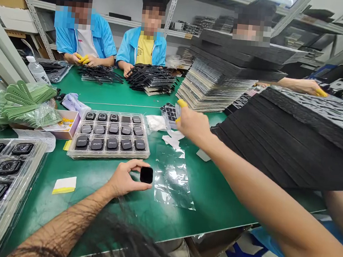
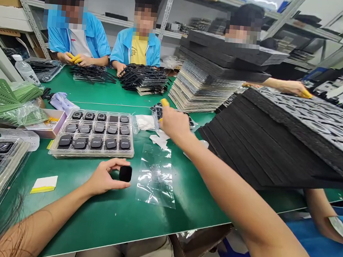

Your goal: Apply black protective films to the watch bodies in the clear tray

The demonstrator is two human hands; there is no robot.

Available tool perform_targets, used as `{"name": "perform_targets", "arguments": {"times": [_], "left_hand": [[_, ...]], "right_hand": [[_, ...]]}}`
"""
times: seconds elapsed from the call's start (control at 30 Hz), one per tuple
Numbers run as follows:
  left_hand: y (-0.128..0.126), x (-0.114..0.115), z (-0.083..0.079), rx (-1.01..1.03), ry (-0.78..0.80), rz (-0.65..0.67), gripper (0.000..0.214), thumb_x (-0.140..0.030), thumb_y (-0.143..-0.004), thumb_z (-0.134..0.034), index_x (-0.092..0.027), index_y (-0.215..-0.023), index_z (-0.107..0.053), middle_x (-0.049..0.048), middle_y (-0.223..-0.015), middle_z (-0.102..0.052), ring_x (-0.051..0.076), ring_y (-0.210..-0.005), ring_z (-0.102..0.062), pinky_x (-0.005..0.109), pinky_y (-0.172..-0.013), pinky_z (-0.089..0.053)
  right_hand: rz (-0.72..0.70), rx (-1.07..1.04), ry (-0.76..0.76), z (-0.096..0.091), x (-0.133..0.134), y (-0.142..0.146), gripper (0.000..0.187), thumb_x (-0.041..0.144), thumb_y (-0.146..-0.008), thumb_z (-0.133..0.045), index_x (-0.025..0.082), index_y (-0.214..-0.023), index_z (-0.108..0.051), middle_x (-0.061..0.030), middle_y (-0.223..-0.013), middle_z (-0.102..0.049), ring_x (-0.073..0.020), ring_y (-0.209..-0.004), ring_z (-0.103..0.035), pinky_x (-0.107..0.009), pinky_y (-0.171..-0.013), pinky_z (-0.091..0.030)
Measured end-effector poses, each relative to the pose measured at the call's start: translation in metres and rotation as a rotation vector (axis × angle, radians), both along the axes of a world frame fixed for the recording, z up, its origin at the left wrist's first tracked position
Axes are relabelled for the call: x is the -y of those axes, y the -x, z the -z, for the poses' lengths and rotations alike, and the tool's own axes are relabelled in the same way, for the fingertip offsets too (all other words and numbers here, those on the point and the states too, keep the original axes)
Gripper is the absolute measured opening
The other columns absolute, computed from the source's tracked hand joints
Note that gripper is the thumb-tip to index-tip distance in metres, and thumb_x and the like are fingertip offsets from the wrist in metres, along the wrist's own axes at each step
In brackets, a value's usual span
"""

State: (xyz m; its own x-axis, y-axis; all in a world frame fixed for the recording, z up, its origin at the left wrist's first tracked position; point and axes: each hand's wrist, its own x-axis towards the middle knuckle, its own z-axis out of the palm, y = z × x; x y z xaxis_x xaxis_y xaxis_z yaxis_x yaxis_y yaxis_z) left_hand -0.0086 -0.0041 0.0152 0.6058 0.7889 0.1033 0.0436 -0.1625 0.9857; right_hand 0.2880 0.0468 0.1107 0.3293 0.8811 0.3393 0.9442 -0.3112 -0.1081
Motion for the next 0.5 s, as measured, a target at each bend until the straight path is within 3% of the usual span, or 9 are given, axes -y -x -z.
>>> {"name": "perform_targets", "arguments": {"times": [0.1, 0.17, 0.23, 0.3, 0.37, 0.43, 0.5], "left_hand": [[0.003, -0.005, -0.001, 0.14, 0.269, 0.1, 0.056, -0.028, -0.055, -0.103, -0.02, -0.105, -0.078, 0.0147, -0.108, -0.087, 0.036, -0.119, -0.08, 0.047, -0.106, -0.064], [0.005, -0.007, 0.0, 0.195, 0.377, 0.135, 0.062, -0.033, -0.052, -0.104, -0.022, -0.106, -0.078, 0.012, -0.102, -0.087, 0.033, -0.109, -0.083, 0.045, -0.099, -0.067], [0.004, -0.008, 0.002, 0.197, 0.404, 0.124, 0.065, -0.034, -0.051, -0.105, -0.022, -0.109, -0.078, 0.0094, -0.1, -0.087, 0.03, -0.1, -0.084, 0.043, -0.095, -0.067], [0.002, -0.008, 0.004, 0.152, 0.374, 0.089, 0.065, -0.032, -0.055, -0.104, -0.02, -0.113, -0.078, 0.0075, -0.096, -0.086, 0.027, -0.093, -0.083, 0.041, -0.091, -0.068], [-0.001, -0.007, 0.005, 0.097, 0.319, 0.059, 0.063, -0.032, -0.058, -0.102, -0.018, -0.115, -0.078, 0.0054, -0.088, -0.085, 0.025, -0.086, -0.082, 0.038, -0.085, -0.068], [-0.003, -0.006, 0.005, 0.064, 0.258, 0.056, 0.06, -0.031, -0.061, -0.101, -0.017, -0.115, -0.078, 0.0044, -0.084, -0.083, 0.023, -0.082, -0.081, 0.035, -0.081, -0.067], [-0.003, -0.005, 0.005, 0.051, 0.195, 0.063, 0.057, -0.03, -0.064, -0.099, -0.017, -0.115, -0.079, 0.0052, -0.088, -0.084, 0.023, -0.083, -0.082, 0.034, -0.081, -0.067]], "right_hand": [[-0.193, -0.159, 0.116, 0.018, 0.051, 0.055, 0.05, 0.021, -0.086, -0.074, 0.018, -0.135, -0.069, -0.0094, -0.09, -0.08, -0.0295, -0.082, -0.077, -0.041, -0.084, -0.06], [-0.426, -0.563, 0.132, 0.036, 0.08, 0.081, 0.052, 0.025, -0.087, -0.071, 0.023, -0.139, -0.067, -0.0033, -0.085, -0.08, -0.0246, -0.073, -0.074, -0.036, -0.074, -0.061], [-0.526, -0.919, 0.111, 0.057, 0.101, 0.091, 0.043, 0.035, -0.095, -0.062, 0.028, -0.138, -0.067, -0.002, -0.098, -0.082, -0.0235, -0.085, -0.077, -0.038, -0.081, -0.064], [-0.405, -1.069, -0.008, 0.077, 0.113, 0.087, 0.039, 0.044, -0.096, -0.061, 0.029, -0.131, -0.071, -0.0037, -0.112, -0.082, -0.0255, -0.105, -0.077, -0.045, -0.095, -0.064], [-0.195, -1.04, -0.157, 0.094, 0.12, 0.075, 0.045, 0.047, -0.086, -0.071, 0.026, -0.126, -0.072, -0.0088, -0.126, -0.078, -0.0314, -0.123, -0.071, -0.054, -0.106, -0.06], [-0.063, -1.053, -0.244, 0.105, 0.125, 0.065, 0.055, 0.045, -0.075, -0.082, 0.025, -0.125, -0.07, -0.0119, -0.134, -0.074, -0.0346, -0.127, -0.069, -0.056, -0.104, -0.059], [-0.053, -1.224, -0.262, 0.108, 0.128, 0.06, 0.064, 0.046, -0.073, -0.087, 0.027, -0.131, -0.067, -0.0094, -0.123, -0.077, -0.0298, -0.11, -0.074, -0.047, -0.089, -0.064]]}}
